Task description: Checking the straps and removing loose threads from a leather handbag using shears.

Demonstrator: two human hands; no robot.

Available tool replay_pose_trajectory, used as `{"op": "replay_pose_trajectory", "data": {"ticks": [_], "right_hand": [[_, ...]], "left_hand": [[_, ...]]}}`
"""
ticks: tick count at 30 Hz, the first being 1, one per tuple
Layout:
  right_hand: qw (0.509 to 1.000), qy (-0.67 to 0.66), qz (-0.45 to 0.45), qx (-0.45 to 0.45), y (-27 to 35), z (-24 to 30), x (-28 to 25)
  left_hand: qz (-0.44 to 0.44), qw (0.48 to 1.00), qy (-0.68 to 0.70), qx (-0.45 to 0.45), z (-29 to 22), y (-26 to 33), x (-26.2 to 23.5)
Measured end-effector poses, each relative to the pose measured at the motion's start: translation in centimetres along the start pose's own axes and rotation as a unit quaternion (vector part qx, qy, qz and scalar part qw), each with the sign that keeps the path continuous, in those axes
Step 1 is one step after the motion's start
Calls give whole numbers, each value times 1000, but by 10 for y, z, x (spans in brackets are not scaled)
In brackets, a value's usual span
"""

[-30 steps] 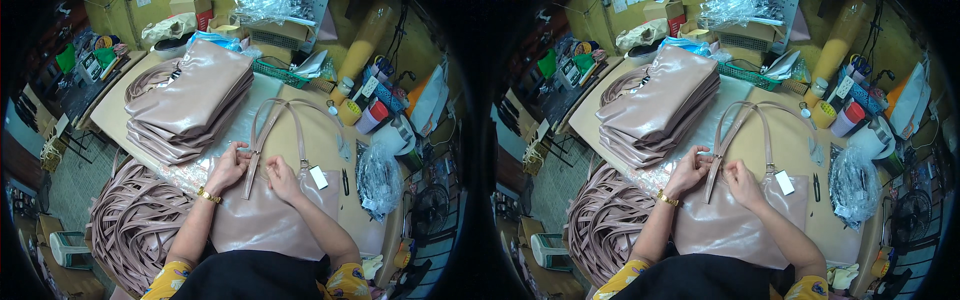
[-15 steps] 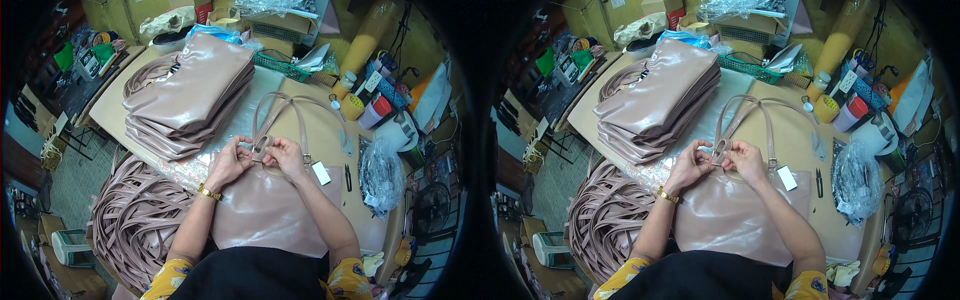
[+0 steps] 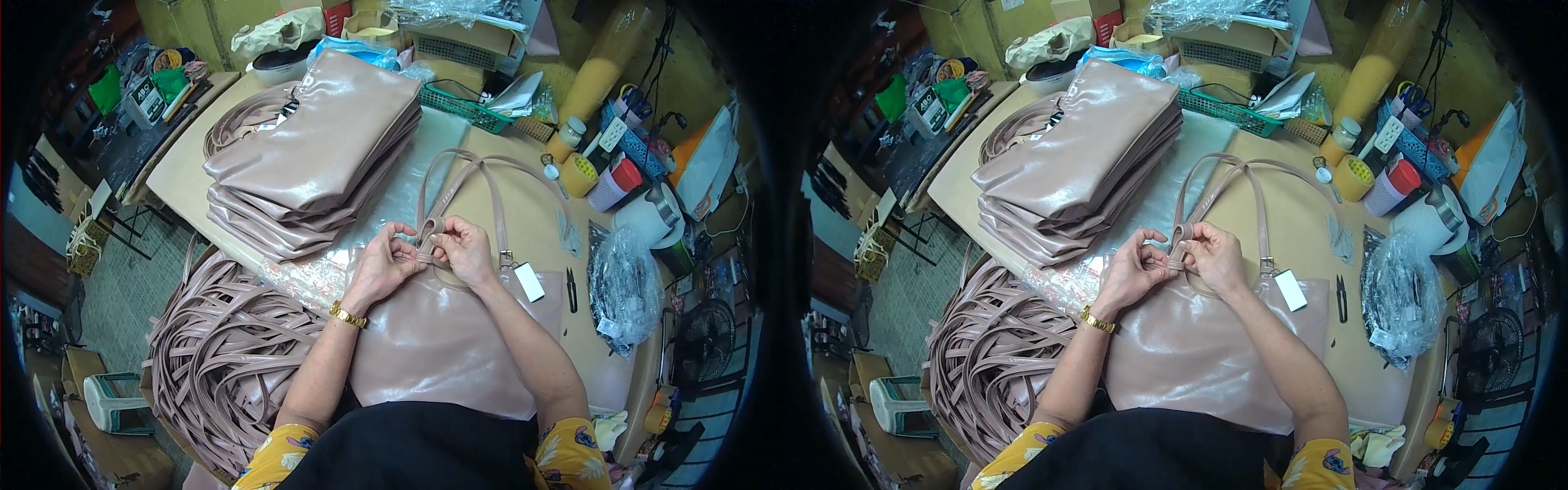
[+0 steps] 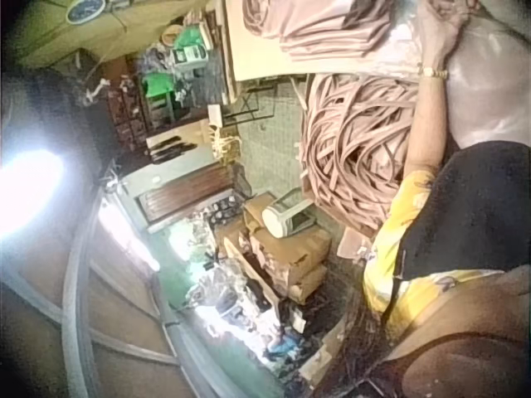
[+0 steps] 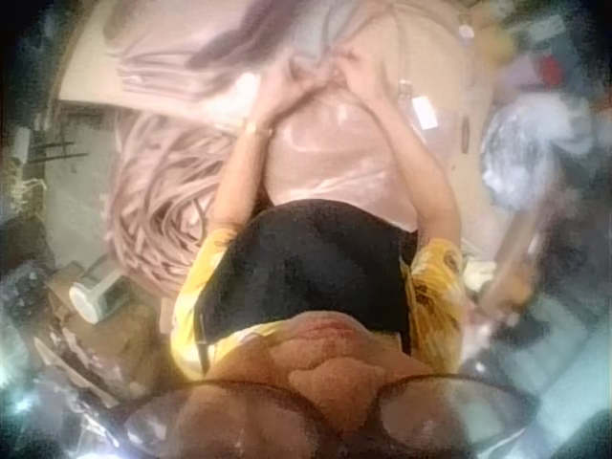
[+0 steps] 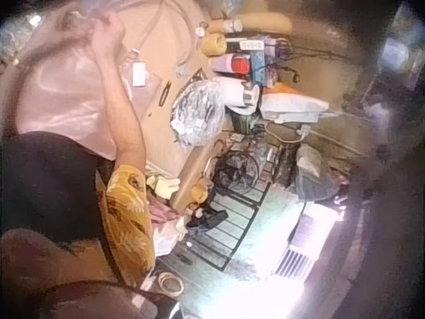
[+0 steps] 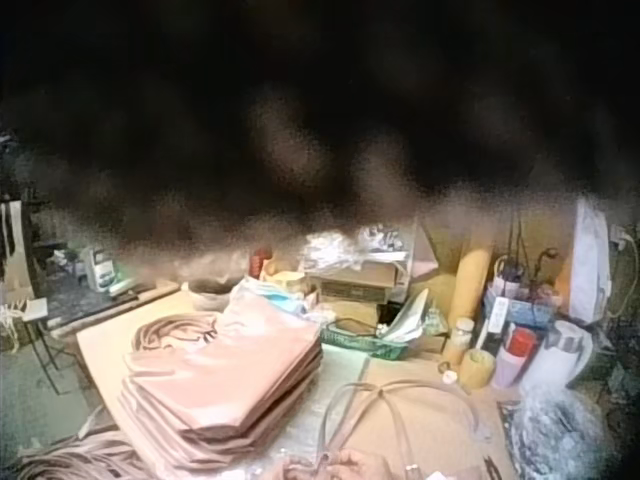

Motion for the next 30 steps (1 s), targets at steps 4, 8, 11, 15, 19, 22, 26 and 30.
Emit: {"op": "replay_pose_trajectory", "data": {"ticks": [4, 8, 11, 15, 19, 22, 26, 30], "right_hand": [[998, 38, 41, -9, -3, 1, -8], [993, 90, 68, 20, -9, 5, -6], [969, 226, 95, -38, -4, -3, 0], [992, 60, 108, 20, 2, 10, -5], [992, 94, 66, 49, 10, -37, -7], [971, 237, 13, 6, 23, -25, -5], [893, 426, 13, -147, 49, 13, 18], [829, 556, 53, -21, 34, 2, 25]], "left_hand": [[-4, 999, -39, -8, -2, 2, -1], [-1, 1000, -2, -4, 5, -1, -3], [10, 1000, -7, -5, 5, 0, -1], [36, 999, 27, 2, -2, 4, -6], [57, 988, 141, -22, 13, -7, -9], [32, 992, 114, -51, 12, -10, -10], [74, 978, 129, -148, 4, -24, -13], [116, 967, 45, -224, -6, -49, -17]]}}
Point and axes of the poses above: each hand's wrist, its own y-axis away from the middle knuckle, its own x-axis out of the palm, z = x × y, the point moved 3 cm from there along -y, towards the middle knuckle, and after that the axes turned 14 degrees about z, right-handed, at the moved point
